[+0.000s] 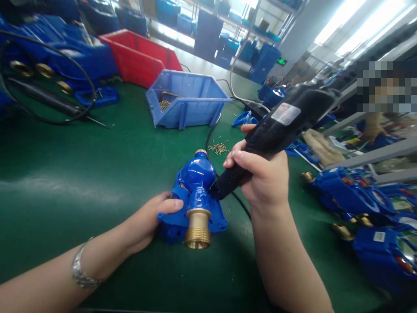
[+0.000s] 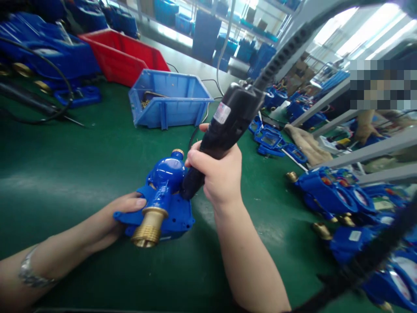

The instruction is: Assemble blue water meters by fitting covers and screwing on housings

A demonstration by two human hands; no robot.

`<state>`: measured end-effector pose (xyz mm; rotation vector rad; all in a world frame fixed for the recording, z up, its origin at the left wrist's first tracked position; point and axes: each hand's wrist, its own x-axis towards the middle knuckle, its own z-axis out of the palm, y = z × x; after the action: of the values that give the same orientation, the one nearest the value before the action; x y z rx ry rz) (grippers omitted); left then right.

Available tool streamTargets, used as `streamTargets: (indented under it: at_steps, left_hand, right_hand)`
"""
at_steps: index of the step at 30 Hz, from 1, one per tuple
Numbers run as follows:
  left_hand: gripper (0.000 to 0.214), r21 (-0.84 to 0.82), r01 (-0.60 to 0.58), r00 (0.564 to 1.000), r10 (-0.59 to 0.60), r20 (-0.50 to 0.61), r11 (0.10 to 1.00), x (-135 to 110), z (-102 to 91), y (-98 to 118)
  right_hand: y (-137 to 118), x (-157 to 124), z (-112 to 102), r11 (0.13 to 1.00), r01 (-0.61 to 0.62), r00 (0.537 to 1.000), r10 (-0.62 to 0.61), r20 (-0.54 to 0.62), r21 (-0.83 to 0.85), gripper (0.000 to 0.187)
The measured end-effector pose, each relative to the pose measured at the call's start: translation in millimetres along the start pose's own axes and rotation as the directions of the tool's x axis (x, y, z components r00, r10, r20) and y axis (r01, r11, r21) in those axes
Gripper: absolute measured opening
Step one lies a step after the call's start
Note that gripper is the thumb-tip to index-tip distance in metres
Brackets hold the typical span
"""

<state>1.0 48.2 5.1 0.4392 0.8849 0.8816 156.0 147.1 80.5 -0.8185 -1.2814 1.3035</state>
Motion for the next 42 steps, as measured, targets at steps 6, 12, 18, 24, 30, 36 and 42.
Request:
streamTargets:
  at_steps: [6, 12, 18, 24, 30, 36, 42]
  left_hand:
    - [0.063, 0.056, 0.013, 0.997, -0.009, -0.071, 0.998, -1.4, 2.7, -1.5]
    - [0.059, 0.053, 0.045, 0.998, -0.043, -0.036, 0.998, -2.1, 2.2, -6.2]
    - [0.061, 0.078, 0.042, 0.999, -0.042, -0.008, 0.996, -2.8, 1.7, -5.6]
    - [0.067, 0.06, 0.053, 0.998, -0.051, -0.039, 0.997, 0.5, 0.8, -9.9]
    - [0.062, 0.011, -0.027, 0.993, 0.028, -0.115, 1.0, 2.8, 8.7, -18.9]
    - [0.065, -0.019, -0.049, 0.989, 0.046, -0.139, 0.999, 2.6, 11.2, -19.5]
    - [0.068, 0.004, -0.043, 0.985, 0.044, -0.166, 0.999, 2.4, 11.8, -20.7]
  right_hand:
    - [-19.5, -7.0, -4.8, 0.997, 0.082, 0.994, -0.083, 0.068, 0.012, 0.034]
    - [-67.8, -25.1, -17.7, 0.968, 0.21, 0.969, -0.225, -0.107, -0.137, 0.026]
    - [-69.3, -52.2, -21.8, 0.97, 0.124, 0.975, -0.158, -0.156, -0.208, 0.03]
    - [-31.4, -57.7, -17.2, 1.0, -0.016, 0.985, 0.016, -0.175, -0.004, 0.026]
    - [-25.1, -69.6, -20.4, 0.999, -0.002, 0.975, 0.012, -0.222, 0.042, 0.023]
    - [-22.8, -74.3, -21.2, 0.999, 0.015, 0.973, -0.005, -0.232, 0.038, 0.021]
    - [-21.4, -76.8, -23.3, 0.998, 0.048, 0.976, -0.041, -0.216, 0.026, 0.021]
